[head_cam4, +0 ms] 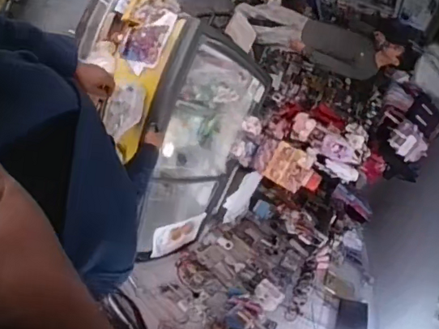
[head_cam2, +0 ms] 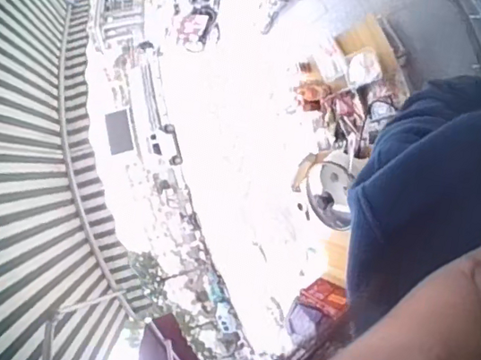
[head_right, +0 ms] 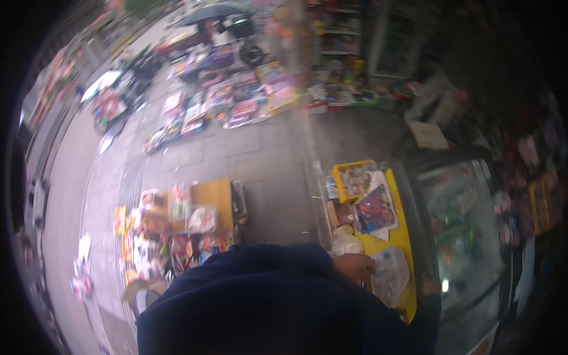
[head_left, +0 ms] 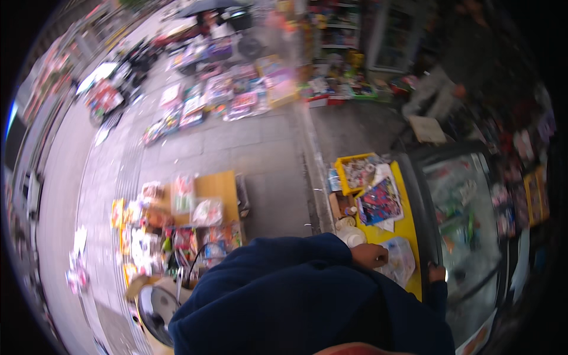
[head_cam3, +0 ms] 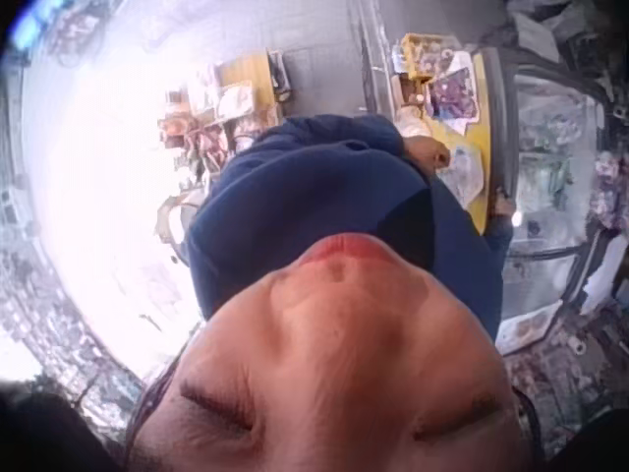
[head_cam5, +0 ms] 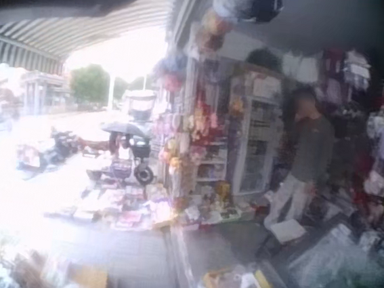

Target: The person uses scissors to cut and remove a rubber seal from the edge of a freezer door. They then move around the store, handling a pot lid and a box before returning to the freezer to continue cutting the seal.

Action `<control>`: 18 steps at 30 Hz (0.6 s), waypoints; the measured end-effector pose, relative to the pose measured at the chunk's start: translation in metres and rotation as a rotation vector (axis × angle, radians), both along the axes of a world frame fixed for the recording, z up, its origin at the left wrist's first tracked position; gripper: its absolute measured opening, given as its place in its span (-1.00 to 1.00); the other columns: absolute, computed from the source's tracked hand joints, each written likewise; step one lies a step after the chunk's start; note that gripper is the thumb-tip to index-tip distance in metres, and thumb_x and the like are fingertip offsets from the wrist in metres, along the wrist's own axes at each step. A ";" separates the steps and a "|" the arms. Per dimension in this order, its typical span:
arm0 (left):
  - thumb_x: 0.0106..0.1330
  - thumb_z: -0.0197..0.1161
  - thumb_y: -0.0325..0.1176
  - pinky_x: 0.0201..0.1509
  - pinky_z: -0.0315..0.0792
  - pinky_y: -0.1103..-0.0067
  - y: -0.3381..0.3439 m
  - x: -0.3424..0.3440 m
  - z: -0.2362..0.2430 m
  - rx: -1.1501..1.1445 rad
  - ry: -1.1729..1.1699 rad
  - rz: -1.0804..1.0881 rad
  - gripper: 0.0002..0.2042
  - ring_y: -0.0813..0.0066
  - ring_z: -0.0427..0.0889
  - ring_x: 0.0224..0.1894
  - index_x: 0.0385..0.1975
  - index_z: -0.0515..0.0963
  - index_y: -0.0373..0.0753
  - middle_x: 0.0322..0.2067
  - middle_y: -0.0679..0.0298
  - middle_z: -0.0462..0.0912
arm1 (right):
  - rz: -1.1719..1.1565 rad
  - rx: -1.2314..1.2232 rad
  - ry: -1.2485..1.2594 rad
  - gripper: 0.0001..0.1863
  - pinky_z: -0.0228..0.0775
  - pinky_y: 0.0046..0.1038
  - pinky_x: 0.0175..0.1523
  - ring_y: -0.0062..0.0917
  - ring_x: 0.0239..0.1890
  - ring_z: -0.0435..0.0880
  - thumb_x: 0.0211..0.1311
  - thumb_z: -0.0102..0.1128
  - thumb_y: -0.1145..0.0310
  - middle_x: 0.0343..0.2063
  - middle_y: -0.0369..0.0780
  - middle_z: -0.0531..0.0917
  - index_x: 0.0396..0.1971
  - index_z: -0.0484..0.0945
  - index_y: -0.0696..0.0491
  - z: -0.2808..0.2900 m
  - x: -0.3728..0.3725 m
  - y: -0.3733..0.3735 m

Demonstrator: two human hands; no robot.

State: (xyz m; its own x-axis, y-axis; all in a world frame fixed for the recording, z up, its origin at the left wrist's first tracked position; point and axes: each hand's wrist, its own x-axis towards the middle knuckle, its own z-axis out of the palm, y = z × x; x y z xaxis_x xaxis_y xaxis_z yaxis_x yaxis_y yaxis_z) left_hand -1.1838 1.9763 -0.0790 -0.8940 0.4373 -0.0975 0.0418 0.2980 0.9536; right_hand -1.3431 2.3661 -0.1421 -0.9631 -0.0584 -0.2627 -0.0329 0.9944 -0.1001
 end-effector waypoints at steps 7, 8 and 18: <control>0.27 0.12 -0.29 -0.01 0.38 0.42 0.080 -0.011 0.000 0.012 0.091 -0.370 -0.78 0.21 0.54 -0.13 -0.19 0.52 -0.25 -0.21 0.13 0.55 | -0.630 -0.530 0.255 -0.71 0.29 -0.32 -0.32 -0.32 -0.42 0.56 0.21 0.05 0.28 -0.45 0.04 0.60 -0.32 0.55 0.24 0.053 0.151 0.076; 0.27 0.11 -0.29 -0.03 0.38 0.42 0.093 -0.012 -0.001 -0.007 0.120 -0.407 -0.78 0.22 0.54 -0.14 -0.19 0.52 -0.25 -0.22 0.13 0.55 | -0.730 -0.657 0.359 -0.69 0.29 -0.34 -0.33 -0.41 -0.45 0.53 0.22 0.05 0.25 -0.47 -0.01 0.61 -0.37 0.55 0.25 0.059 0.173 0.090; 0.17 0.16 -0.38 0.07 0.34 0.35 0.203 -0.033 -0.013 -0.119 0.510 -0.479 -0.68 0.03 0.45 -0.01 -0.07 0.45 -0.29 -0.09 0.01 0.47 | -1.077 -0.428 0.578 -0.55 0.42 -0.34 -0.27 -0.29 -0.45 0.64 0.08 0.22 0.06 -0.55 -0.03 0.61 -0.41 0.55 0.24 0.072 0.304 0.175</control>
State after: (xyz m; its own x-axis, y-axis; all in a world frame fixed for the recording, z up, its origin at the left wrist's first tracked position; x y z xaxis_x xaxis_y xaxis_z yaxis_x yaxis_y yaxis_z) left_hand -1.2164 2.1790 -0.0916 -0.5524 0.8064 0.2109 0.6274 0.2357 0.7421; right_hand -1.0390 2.5408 -0.0705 -0.5445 0.8372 0.0516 0.6142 0.4399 -0.6552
